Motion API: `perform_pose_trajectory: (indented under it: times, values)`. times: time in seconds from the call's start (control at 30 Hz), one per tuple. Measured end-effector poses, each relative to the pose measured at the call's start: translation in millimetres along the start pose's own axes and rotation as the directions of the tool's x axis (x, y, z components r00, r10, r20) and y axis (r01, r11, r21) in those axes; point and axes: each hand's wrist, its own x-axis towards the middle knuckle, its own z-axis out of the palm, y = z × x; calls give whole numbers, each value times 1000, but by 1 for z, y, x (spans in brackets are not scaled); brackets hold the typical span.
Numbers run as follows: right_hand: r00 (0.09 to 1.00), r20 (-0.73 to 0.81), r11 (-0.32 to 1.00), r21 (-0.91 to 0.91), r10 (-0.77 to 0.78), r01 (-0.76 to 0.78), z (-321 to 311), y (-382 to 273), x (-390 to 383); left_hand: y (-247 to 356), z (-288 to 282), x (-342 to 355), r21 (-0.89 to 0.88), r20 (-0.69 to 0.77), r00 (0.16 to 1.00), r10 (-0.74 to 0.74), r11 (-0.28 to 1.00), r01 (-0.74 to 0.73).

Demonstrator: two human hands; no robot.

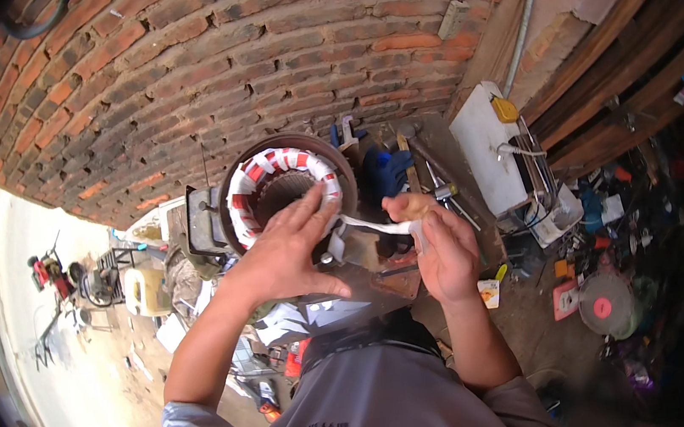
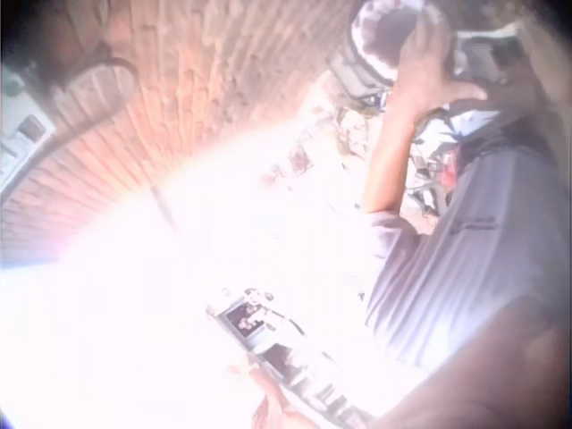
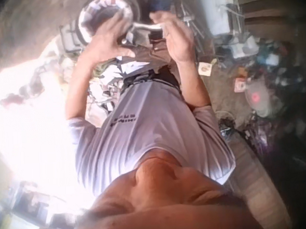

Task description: The person wraps white tape around a red motor stator, securing it with a wooden stick and a hammer. The person repeatedly wraps, tucks, and taps the tape to ensure it adheres tightly to the stator surface.

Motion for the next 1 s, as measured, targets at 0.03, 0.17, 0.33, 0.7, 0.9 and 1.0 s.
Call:
perform_pose_trajectory:
  times: [0.03,0.17,0.33,0.7,0.9,1.0]
  values:
    - [998,29,992,-110,-63,66,-13,-3,8,9,-3,5,-75,-96,995,-4,997,-3]
    - [918,382,977,-209,109,-29,-66,-13,32,71,-5,38,-236,-325,940,105,953,-188]
    - [654,575,709,172,491,-684,-101,-15,25,93,31,59,-437,-302,953,-19,892,-120]
    - [536,489,616,-4,688,-787,-130,-1,22,92,45,76,-360,-219,975,45,925,-124]
    - [586,512,644,80,628,-761,-127,-6,29,82,27,84,-577,-30,999,-37,817,13]
    - [600,505,607,176,620,-775,-120,-11,42,74,10,90,-648,7,992,-125,755,100]
